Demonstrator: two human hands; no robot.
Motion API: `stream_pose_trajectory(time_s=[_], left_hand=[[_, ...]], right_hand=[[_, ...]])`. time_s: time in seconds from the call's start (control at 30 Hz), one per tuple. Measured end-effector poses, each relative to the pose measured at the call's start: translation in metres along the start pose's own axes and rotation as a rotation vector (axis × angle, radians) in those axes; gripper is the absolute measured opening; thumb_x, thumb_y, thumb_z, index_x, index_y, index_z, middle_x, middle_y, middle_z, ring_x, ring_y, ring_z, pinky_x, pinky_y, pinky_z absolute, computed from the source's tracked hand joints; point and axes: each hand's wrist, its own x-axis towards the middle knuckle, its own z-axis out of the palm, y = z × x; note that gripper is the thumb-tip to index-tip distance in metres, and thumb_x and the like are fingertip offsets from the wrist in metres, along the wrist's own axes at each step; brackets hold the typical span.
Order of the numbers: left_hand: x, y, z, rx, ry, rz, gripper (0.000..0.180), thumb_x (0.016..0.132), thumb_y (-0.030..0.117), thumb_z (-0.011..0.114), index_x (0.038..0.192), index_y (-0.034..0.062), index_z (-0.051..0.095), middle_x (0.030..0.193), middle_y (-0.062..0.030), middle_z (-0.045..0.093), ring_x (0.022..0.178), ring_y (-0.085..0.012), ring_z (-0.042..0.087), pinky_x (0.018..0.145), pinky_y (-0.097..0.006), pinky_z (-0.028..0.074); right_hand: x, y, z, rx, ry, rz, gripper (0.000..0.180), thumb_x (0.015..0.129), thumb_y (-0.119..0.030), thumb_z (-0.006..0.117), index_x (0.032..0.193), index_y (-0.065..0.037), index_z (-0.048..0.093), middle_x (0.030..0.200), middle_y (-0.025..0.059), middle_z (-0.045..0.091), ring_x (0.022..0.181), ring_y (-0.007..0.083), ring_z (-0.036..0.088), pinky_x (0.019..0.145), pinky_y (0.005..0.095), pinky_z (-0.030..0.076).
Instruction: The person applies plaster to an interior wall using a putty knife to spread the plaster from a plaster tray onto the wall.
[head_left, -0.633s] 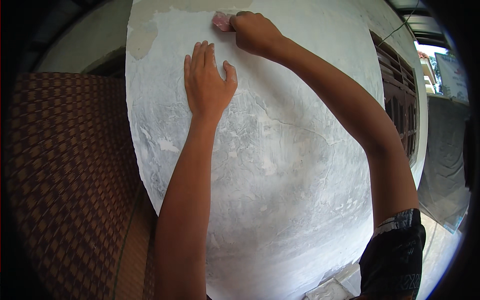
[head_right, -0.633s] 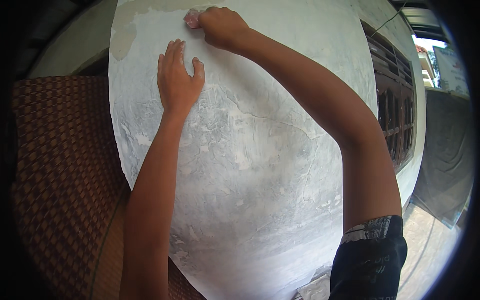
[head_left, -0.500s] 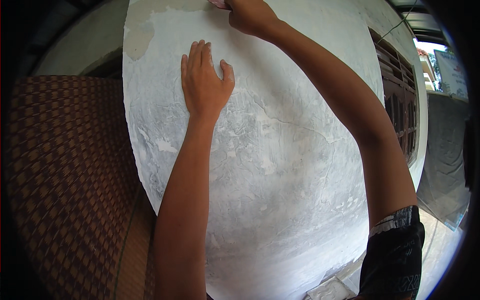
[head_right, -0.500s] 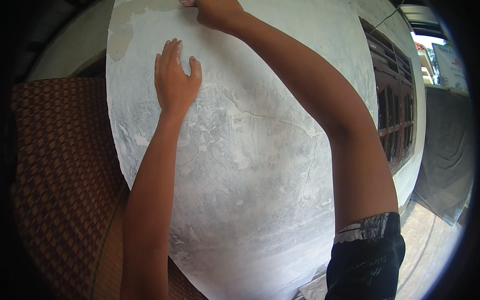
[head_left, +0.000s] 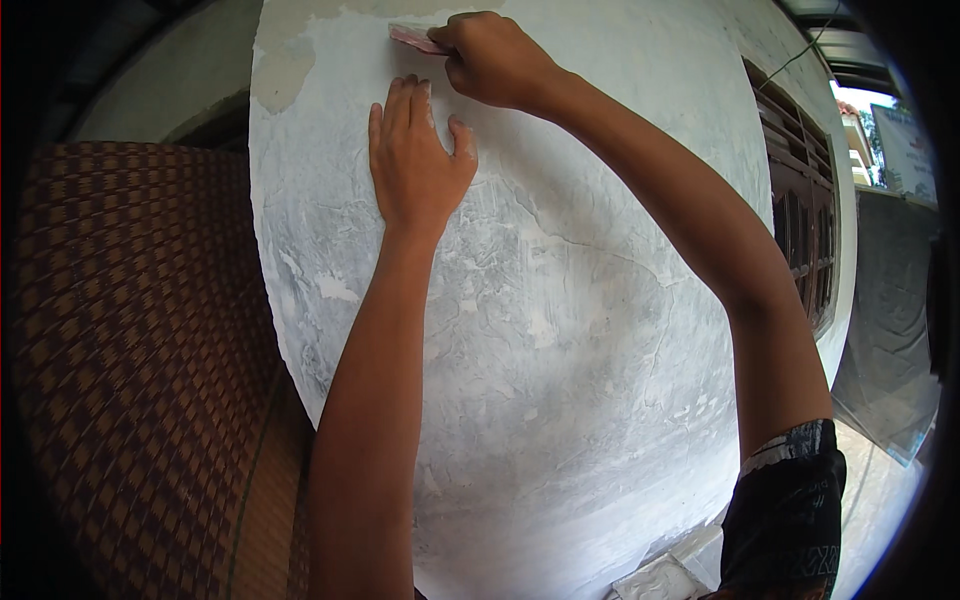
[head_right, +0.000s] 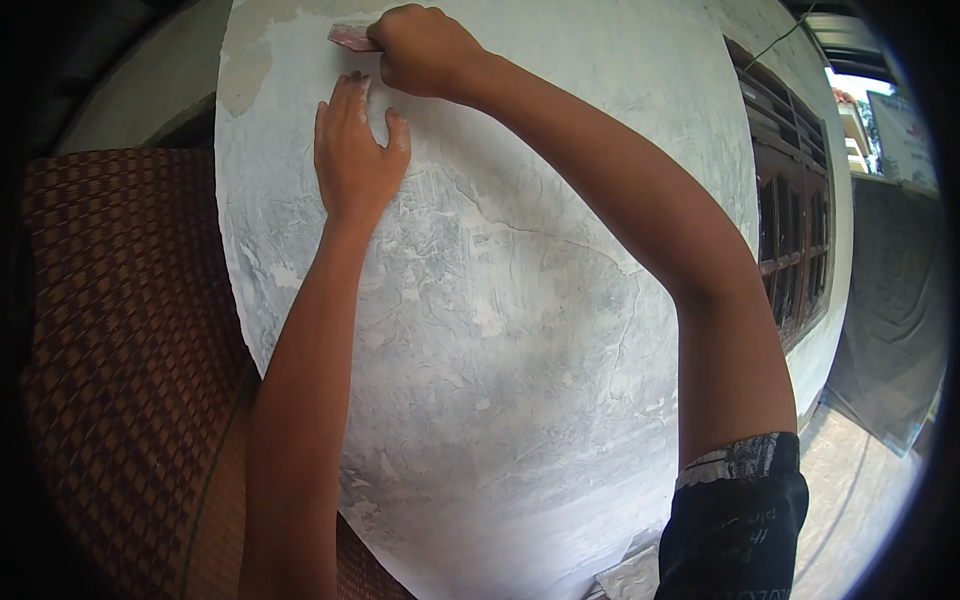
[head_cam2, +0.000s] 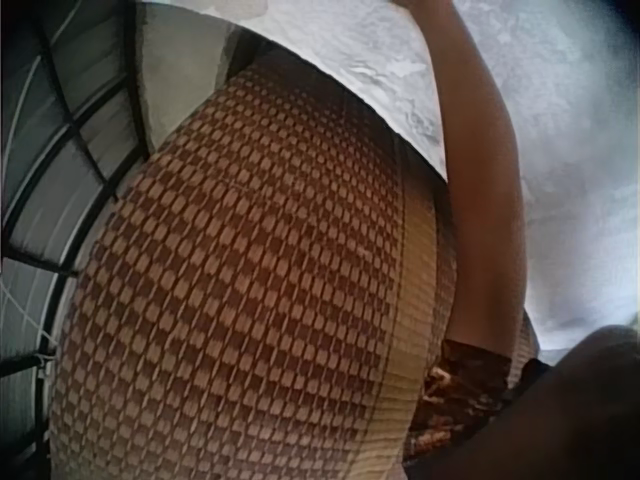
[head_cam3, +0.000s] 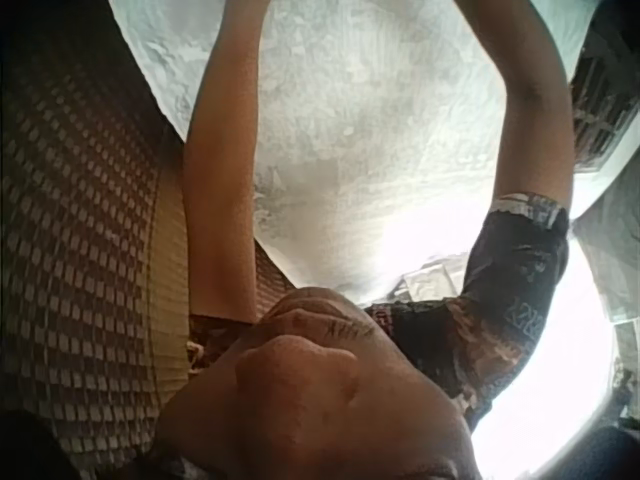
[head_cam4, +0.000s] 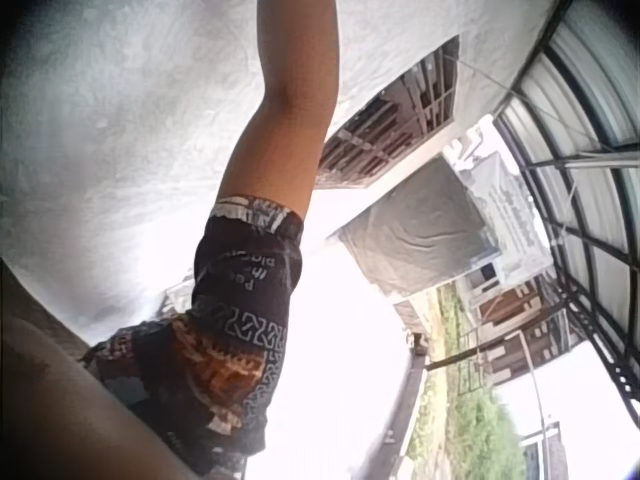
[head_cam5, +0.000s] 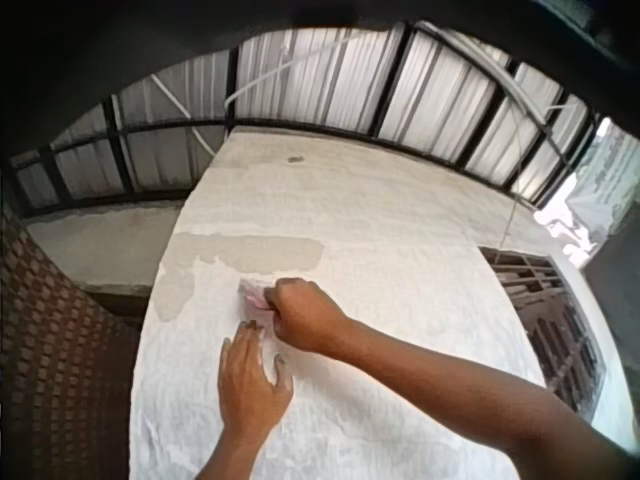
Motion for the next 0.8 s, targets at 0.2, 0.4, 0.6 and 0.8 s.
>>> stream_pose_trajectory(time_s=[0.2, 0.4, 0.6, 0.8], left_hand=[[-0.001, 0.003, 0.001, 0.015, -0.013, -0.012, 0.048, 0.092, 0.019, 0.059, 0.135, -0.0018, 0.058, 0.143, -0.0177, 0.058, 0.139, -0.0307, 0.049, 0.122, -0.047, 0.03], [0.0, 0.006, 0.004, -0.005, -0.014, -0.021, 0.048, 0.092, 0.019, 0.058, 0.135, -0.0019, 0.058, 0.143, -0.0179, 0.058, 0.14, -0.0305, 0.049, 0.122, -0.047, 0.03], [0.0, 0.002, 0.001, 0.006, -0.017, -0.011, 0.048, 0.092, 0.019, 0.059, 0.134, -0.0026, 0.058, 0.143, -0.0182, 0.057, 0.14, -0.0311, 0.048, 0.121, -0.047, 0.031], [0.0, 0.002, 0.002, -0.001, -0.004, 0.002, 0.048, 0.09, 0.019, 0.057, 0.132, -0.0045, 0.059, 0.141, -0.0211, 0.058, 0.14, -0.0323, 0.048, 0.121, -0.049, 0.031]], right_hand=[[0.057, 0.066, -0.011, -0.095, 0.096, 0.33, 0.02, 0.084, 0.003, 0.056, 0.096, 0.006, 0.071, 0.102, 0.0292, 0.069, 0.097, 0.0441, 0.067, 0.084, 0.0491, 0.053], [0.041, 0.095, -0.006, -0.244, -0.113, 0.393, 0.019, 0.095, -0.01, 0.062, 0.102, 0.005, 0.071, 0.107, 0.0253, 0.07, 0.103, 0.0392, 0.068, 0.088, 0.0469, 0.054], [-0.015, 0.028, 0.0, -0.155, -0.097, 0.147, 0.021, 0.078, 0.002, 0.06, 0.097, 0.004, 0.07, 0.096, 0.0241, 0.07, 0.088, 0.0408, 0.069, 0.082, 0.0492, 0.055], [0.034, 0.063, -0.017, -0.097, 0.104, 0.356, 0.024, 0.098, -0.01, 0.054, 0.099, 0.007, 0.07, 0.103, 0.0294, 0.069, 0.096, 0.0442, 0.068, 0.084, 0.0492, 0.054]])
